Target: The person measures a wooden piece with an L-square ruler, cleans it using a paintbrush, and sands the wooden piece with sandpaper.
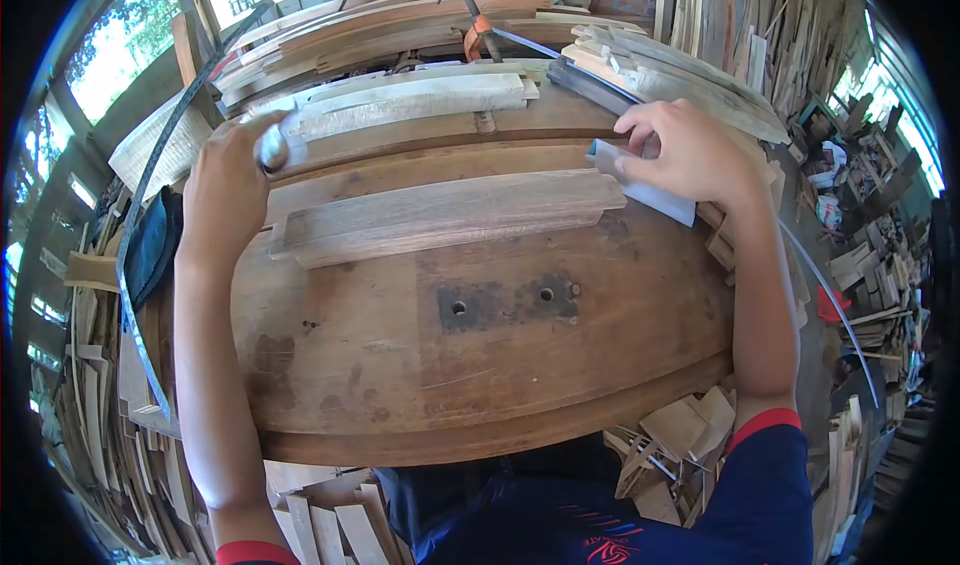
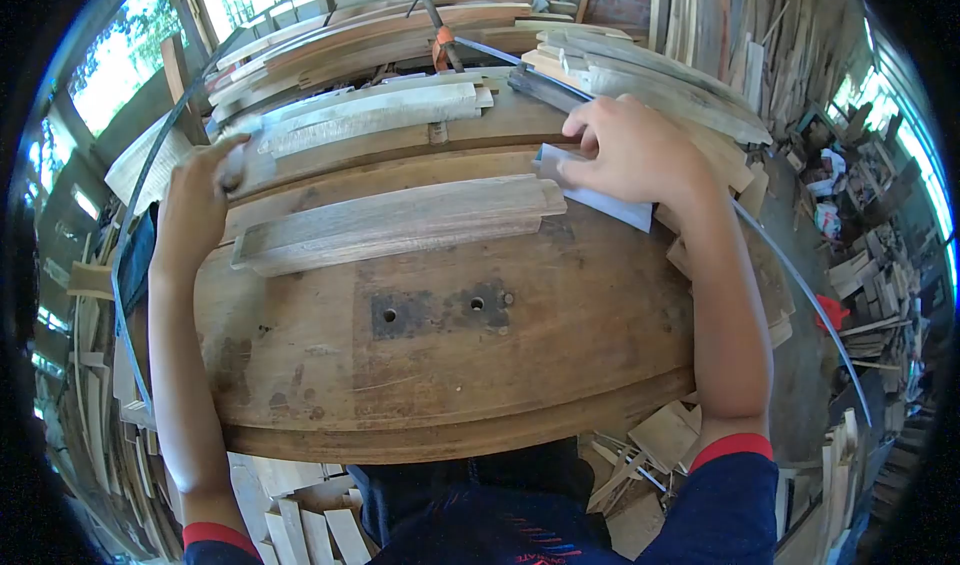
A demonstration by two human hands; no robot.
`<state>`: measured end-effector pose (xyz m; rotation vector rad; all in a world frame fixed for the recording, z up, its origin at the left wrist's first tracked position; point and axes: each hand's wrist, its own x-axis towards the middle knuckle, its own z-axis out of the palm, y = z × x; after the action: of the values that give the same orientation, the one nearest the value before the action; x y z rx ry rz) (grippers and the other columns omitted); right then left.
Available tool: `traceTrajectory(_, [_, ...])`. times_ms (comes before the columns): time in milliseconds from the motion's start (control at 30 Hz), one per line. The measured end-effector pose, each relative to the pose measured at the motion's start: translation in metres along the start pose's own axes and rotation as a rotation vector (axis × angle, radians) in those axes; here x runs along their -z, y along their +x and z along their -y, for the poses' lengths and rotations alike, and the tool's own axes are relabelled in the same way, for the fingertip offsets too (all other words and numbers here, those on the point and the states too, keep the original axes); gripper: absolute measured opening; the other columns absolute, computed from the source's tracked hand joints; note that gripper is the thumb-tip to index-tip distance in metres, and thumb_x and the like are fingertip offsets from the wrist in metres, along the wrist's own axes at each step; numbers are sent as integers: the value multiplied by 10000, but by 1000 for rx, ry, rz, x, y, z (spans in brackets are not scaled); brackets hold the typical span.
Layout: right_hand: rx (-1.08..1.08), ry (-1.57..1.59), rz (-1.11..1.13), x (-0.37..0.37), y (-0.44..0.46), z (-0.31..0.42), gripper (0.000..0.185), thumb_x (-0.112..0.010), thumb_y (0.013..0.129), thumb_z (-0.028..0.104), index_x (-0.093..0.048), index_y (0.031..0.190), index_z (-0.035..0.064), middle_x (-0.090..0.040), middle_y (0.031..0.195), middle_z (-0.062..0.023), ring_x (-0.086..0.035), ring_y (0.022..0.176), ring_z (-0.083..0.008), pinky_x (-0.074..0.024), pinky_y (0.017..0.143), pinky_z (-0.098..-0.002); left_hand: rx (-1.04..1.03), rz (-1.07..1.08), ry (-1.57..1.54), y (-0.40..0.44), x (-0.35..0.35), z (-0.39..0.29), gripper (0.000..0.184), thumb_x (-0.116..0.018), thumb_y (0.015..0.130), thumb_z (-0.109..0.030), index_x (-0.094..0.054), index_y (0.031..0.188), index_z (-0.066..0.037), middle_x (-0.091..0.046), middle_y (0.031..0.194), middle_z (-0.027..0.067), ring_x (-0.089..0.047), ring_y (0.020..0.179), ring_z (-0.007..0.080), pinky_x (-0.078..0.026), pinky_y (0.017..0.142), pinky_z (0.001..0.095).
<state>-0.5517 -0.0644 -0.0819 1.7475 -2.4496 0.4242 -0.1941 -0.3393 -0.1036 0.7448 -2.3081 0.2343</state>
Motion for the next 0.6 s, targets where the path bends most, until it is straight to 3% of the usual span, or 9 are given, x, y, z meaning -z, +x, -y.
traceTrajectory(33, [2, 12, 39, 1, -3, 1, 356, -819, 778, 239, -781, 1056, 20, -783, 945, -165, -745, 878, -328, -574, 819, -421, -84, 20, 24, -1, 1, -1, 442, -534, 935, 42, -731, 1311, -81, -749, 1117, 195, -710, 1050, 399, -547, 943, 457])
traceTrajectory(67, [24, -17, 35, -2, -5, 0, 379, -828, 761, 241, -778, 1068, 25, -782, 945, -163, -746, 884, -325, -574, 821, -419, -16, 158, 35, -2, 5, -4, 516, -494, 873, 105, -754, 1277, -84, -743, 1136, 224, -693, 1129, 418, -531, 1002, 463])
traceTrajectory(133, [70, -77, 24, -7, -6, -2, 429, -846, 726, 244, -771, 1093, 33, -780, 947, -159, -746, 898, -319, -574, 825, -417, 13, 189, -2, -1, 2, -12, 511, -499, 869, 111, -755, 1271, -73, -741, 1130, 235, -696, 1102, 418, -531, 990, 465])
traceTrajectory(233, [-24, -107, 206, -1, 4, 3, 464, -863, 699, 215, -747, 1109, 31, -780, 974, -153, -745, 898, -316, -574, 821, -404, 18, 234, -143, 5, 4, -35, 440, -511, 910, 91, -744, 1261, -36, -741, 1164, 235, -687, 1116, 424, -511, 1027, 465])
traceTrajectory(267, [-17, -72, 193, -2, 5, 1, 436, -862, 705, 195, -738, 1086, 26, -778, 968, -155, -742, 891, -311, -572, 818, -397, 13, 247, -206, 7, 6, -46, 407, -516, 931, 79, -738, 1258, -20, -742, 1182, 232, -682, 1129, 427, -501, 1048, 465])
traceTrajectory(367, [15, 29, 108, -2, 6, -4, 366, -858, 742, 138, -703, 1048, 9, -769, 960, -150, -732, 870, -277, -566, 804, -370, -101, 178, -417, 0, -4, -74, 264, -594, 961, 2, -754, 1171, 4, -739, 1073, 239, -691, 995, 441, -532, 934, 497])
traceTrajectory(433, [50, 90, -12, 1, 7, 0, 344, -857, 794, 103, -667, 1061, -2, -761, 972, -133, -723, 858, -229, -559, 789, -345, -184, 148, -421, -4, -3, -90, 230, -615, 987, -40, -741, 1172, 13, -745, 1125, 219, -702, 1049, 400, -531, 965, 474])
traceTrajectory(567, [198, 502, -230, -9, 12, 16, 366, -828, 887, 214, -614, 1096, 2, -720, 961, -176, -733, 881, -270, -589, 774, -408, -302, 31, -476, -9, 3, -115, 223, -652, 989, -75, -731, 1175, 18, -748, 1167, 201, -710, 1100, 354, -540, 946, 454])
traceTrajectory(600, [220, 579, -228, -8, 8, 30, 366, -820, 903, 226, -604, 1098, 4, -712, 963, -169, -730, 871, -257, -591, 750, -407, -302, 58, -559, -12, -1, -114, 336, -725, 957, -137, -699, 1261, 5, -749, 1171, 184, -707, 1119, 325, -545, 922, 430])
